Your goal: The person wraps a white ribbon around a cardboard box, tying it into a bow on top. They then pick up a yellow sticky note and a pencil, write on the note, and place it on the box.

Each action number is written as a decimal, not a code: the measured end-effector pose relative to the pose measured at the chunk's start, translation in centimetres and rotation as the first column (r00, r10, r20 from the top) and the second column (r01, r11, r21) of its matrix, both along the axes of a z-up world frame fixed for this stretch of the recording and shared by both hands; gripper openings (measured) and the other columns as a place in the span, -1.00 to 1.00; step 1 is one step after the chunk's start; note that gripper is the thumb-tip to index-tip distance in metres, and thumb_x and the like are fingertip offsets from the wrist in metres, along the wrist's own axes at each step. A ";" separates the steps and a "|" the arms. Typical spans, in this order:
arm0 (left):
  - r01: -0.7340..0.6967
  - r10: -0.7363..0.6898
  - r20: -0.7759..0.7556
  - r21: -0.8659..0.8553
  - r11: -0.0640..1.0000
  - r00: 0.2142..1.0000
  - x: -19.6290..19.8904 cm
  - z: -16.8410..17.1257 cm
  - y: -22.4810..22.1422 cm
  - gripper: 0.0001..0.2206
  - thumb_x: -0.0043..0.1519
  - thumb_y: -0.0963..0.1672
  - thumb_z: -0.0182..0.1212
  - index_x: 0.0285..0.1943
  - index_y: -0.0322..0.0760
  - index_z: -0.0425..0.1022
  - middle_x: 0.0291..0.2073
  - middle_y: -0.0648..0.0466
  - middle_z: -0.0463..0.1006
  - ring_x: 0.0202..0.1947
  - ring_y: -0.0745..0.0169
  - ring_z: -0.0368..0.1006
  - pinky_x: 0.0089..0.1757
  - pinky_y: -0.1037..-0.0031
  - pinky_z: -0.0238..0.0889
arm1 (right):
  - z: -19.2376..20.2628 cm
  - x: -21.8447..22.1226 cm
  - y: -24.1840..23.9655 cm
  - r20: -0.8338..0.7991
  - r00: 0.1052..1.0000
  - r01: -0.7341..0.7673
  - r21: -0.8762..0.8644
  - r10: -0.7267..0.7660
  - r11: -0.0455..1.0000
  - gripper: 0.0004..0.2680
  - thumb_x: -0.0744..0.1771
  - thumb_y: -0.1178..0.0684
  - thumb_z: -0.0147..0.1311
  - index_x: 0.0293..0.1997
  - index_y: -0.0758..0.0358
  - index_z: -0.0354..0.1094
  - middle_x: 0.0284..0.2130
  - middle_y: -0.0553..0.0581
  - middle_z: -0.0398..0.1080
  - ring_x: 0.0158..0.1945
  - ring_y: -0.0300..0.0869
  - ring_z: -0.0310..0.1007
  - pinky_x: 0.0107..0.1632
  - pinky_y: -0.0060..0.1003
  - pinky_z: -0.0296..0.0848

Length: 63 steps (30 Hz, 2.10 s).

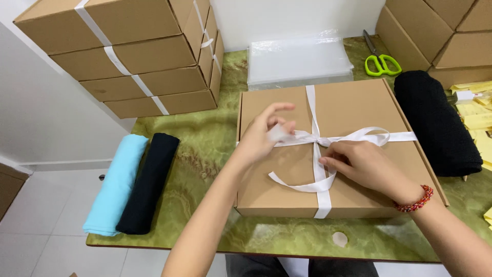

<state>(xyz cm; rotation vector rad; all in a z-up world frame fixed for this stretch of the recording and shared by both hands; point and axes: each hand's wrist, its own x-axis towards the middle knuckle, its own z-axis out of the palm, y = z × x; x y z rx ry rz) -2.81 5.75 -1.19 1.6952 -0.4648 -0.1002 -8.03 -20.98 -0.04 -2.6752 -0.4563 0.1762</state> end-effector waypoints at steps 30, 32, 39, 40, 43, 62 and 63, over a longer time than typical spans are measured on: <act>-0.107 0.170 -0.036 0.645 0.757 0.985 7.7 -0.6 -11.0 -0.49 0.14 -0.25 -0.06 0.32 -0.05 0.37 -0.44 0.07 0.73 -0.13 0.04 0.63 -0.14 0.26 0.41 | 0.1 -3.8 -5.6 0.181 0.957 -0.262 0.197 0.228 0.945 -0.66 0.37 -0.09 0.17 -0.66 0.09 0.32 -0.75 -0.07 0.28 -0.64 -0.25 0.22 -0.43 -0.31 0.20; -0.072 0.185 -0.160 0.536 0.841 0.970 8.0 -0.6 -10.2 -0.56 0.18 -0.22 0.01 0.26 -0.06 0.43 -0.37 0.11 0.72 -0.29 0.17 0.62 -0.19 0.38 0.46 | 0.8 -4.2 -6.0 0.113 0.973 -0.223 0.256 0.200 0.941 -0.65 0.37 -0.08 0.18 -0.68 0.12 0.33 -0.74 -0.07 0.27 -0.63 -0.28 0.19 -0.43 -0.33 0.19; -0.090 0.198 -0.052 0.758 0.645 0.979 6.8 0.7 -7.6 -0.70 0.21 -0.11 -0.04 0.07 0.08 0.52 -0.13 0.28 0.69 -0.12 0.21 0.56 -0.21 0.31 0.33 | 1.5 -3.7 -6.6 -0.243 0.969 0.003 0.167 0.039 0.986 -0.75 0.34 -0.17 0.14 -0.32 0.06 0.76 -0.43 -0.19 0.82 -0.39 -0.41 0.68 -0.22 -0.44 0.51; -0.089 0.196 -0.053 0.758 0.646 0.979 7.0 0.4 -7.3 -0.70 0.21 -0.11 -0.04 0.07 0.08 0.52 -0.13 0.28 0.69 -0.12 0.21 0.56 -0.21 0.31 0.33 | 1.6 -3.7 -6.5 -0.243 0.969 0.004 0.167 0.037 0.986 -0.75 0.34 -0.17 0.14 -0.32 0.06 0.76 -0.43 -0.19 0.82 -0.39 -0.41 0.68 -0.22 -0.44 0.51; -0.100 0.188 -0.016 0.800 0.591 0.982 7.1 0.2 -6.0 -0.53 0.21 -0.01 0.15 0.35 0.03 0.41 0.22 0.19 0.60 0.20 0.02 0.48 0.03 0.13 0.34 | 1.6 -3.5 -6.5 -0.229 0.967 0.150 0.165 -0.110 0.975 -0.76 0.36 -0.17 0.13 0.06 -0.18 0.70 -0.65 -0.08 0.48 -0.57 -0.29 0.14 -0.43 -0.35 0.10; 0.035 -0.069 0.014 0.757 0.653 0.998 1.5 3.4 2.8 -0.66 0.20 -0.13 0.35 0.19 -0.09 0.64 -0.11 -0.10 0.73 0.06 -0.21 0.62 0.09 0.08 0.43 | -2.6 7.6 -8.3 0.312 0.827 0.338 0.387 -0.467 0.858 -0.88 0.36 0.07 0.33 -0.02 0.02 0.62 -0.53 -0.05 0.52 -0.45 -0.15 0.56 -0.21 -0.30 0.47; 0.032 -0.045 -0.005 0.766 0.642 0.999 1.4 3.5 3.0 -0.65 0.20 -0.13 0.35 0.19 -0.08 0.65 -0.11 -0.09 0.73 0.06 -0.19 0.62 0.10 0.10 0.42 | -2.6 8.2 -8.1 0.295 0.830 0.332 0.418 -0.472 0.846 -0.88 0.34 0.08 0.31 -0.04 -0.01 0.62 -0.58 -0.10 0.50 -0.51 -0.21 0.54 -0.22 -0.34 0.47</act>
